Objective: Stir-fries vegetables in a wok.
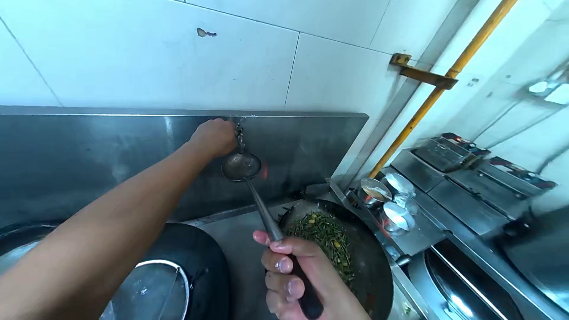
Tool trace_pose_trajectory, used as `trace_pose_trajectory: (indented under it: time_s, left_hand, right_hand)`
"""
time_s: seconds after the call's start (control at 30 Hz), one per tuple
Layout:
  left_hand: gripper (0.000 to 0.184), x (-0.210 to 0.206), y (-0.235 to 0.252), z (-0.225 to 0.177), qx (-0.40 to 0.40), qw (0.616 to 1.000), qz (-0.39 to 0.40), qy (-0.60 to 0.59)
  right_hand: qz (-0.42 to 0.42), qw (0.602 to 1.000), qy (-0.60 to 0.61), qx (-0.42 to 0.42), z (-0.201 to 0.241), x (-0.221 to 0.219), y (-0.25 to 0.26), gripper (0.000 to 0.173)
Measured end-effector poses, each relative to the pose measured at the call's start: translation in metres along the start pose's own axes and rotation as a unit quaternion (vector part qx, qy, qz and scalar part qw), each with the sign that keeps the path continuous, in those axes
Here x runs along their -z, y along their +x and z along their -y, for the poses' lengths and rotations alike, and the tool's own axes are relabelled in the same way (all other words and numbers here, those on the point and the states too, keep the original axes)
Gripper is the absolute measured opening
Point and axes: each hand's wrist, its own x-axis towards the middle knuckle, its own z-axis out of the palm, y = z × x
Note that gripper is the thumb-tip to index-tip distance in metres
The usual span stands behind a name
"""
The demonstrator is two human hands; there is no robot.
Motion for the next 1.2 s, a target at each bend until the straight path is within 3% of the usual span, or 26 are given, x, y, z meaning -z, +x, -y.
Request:
trace_pose_trajectory:
  time_s: [0.9, 1.03, 1.2]
  left_hand:
    - [0.030, 0.020, -0.030, -0.018, -0.042, 0.999, 0.014, -0.023]
    - [0.029, 0.021, -0.033, -0.025, -0.032, 0.999, -0.021, 0.004]
    - [0.031, 0.015, -0.038, -0.038, -0.099, 0.990, -0.087, 0.052]
  right_hand:
    - [-0.033, 0.997, 0.062, -0.004, -0.004, 0.005, -0.003, 0.027]
    - [-0.035, 0.997, 0.069, -0.005, -0.004, 0.008, -0.002, 0.026]
    - [-0.045, 0.996, 0.080, -0.004, -0.002, 0.012, -0.003, 0.027]
